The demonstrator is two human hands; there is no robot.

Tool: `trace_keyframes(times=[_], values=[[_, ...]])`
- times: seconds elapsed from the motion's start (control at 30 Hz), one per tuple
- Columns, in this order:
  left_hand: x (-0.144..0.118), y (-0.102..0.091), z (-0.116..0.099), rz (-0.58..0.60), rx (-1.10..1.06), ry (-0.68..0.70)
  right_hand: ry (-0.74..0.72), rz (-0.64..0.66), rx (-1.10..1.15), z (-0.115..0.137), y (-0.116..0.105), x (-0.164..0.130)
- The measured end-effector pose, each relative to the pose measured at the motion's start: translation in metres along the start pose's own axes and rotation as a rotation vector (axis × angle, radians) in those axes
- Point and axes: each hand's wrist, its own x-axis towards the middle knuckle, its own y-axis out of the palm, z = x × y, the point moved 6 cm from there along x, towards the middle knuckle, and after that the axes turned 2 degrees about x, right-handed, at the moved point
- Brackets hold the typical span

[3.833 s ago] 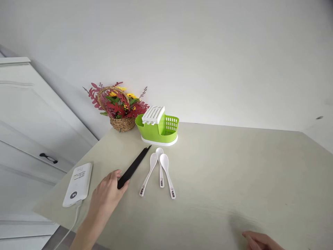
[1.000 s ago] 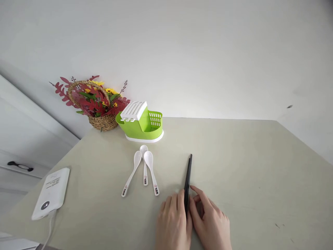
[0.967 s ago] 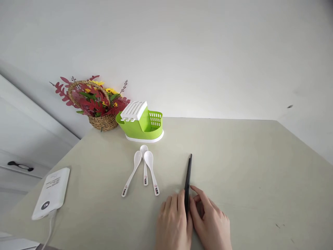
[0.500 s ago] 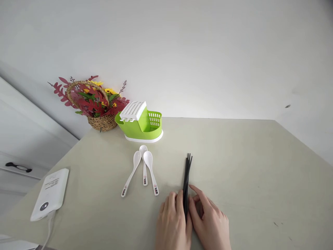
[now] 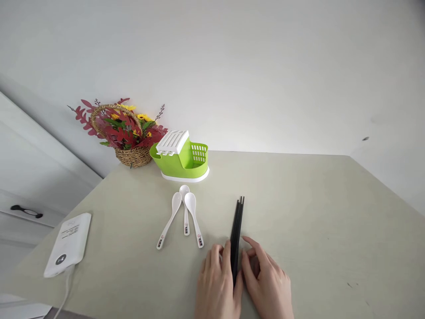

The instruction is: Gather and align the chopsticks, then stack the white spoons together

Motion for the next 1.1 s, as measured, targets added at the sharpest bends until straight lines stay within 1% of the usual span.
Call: trace_keyframes(times=[0.17,0.3,0.43,0.5,0.57,0.63,0.73,0.8,0.87,0.97,1.1], values=[[-0.005,0.0,0.003,-0.037,-0.053,-0.04,0.012,0.001,0.018,0.001,-0.001,0.0],[-0.008,-0.009,0.006,-0.09,-0.099,-0.035,0.041,0.02,0.052,-0.002,-0.002,-0.001],[-0.01,-0.029,0.014,-0.202,-0.1,-0.027,0.061,0.081,0.127,-0.008,0.001,-0.005],[-0.009,-0.042,0.022,-0.27,-0.079,-0.019,0.073,0.078,0.168,-0.011,-0.001,-0.008],[-0.005,-0.056,0.032,-0.338,-0.04,-0.017,0.087,0.065,0.211,-0.015,-0.005,-0.014],[0.001,-0.069,0.045,-0.4,0.002,-0.026,0.088,0.08,0.244,-0.019,-0.009,-0.021],[0.008,-0.08,0.065,-0.462,0.053,-0.066,0.09,0.095,0.247,-0.025,-0.015,-0.031],[0.01,-0.081,0.075,-0.473,0.087,-0.085,0.095,0.074,0.237,-0.027,-0.019,-0.035],[0.011,-0.076,0.08,-0.462,0.125,-0.086,0.091,0.04,0.229,-0.026,-0.021,-0.036],[0.011,-0.066,0.084,-0.398,0.179,-0.072,0.081,0.03,0.23,-0.023,-0.021,-0.033],[0.012,-0.051,0.084,-0.298,0.217,-0.026,0.084,0.079,0.248,-0.023,-0.017,-0.031]])
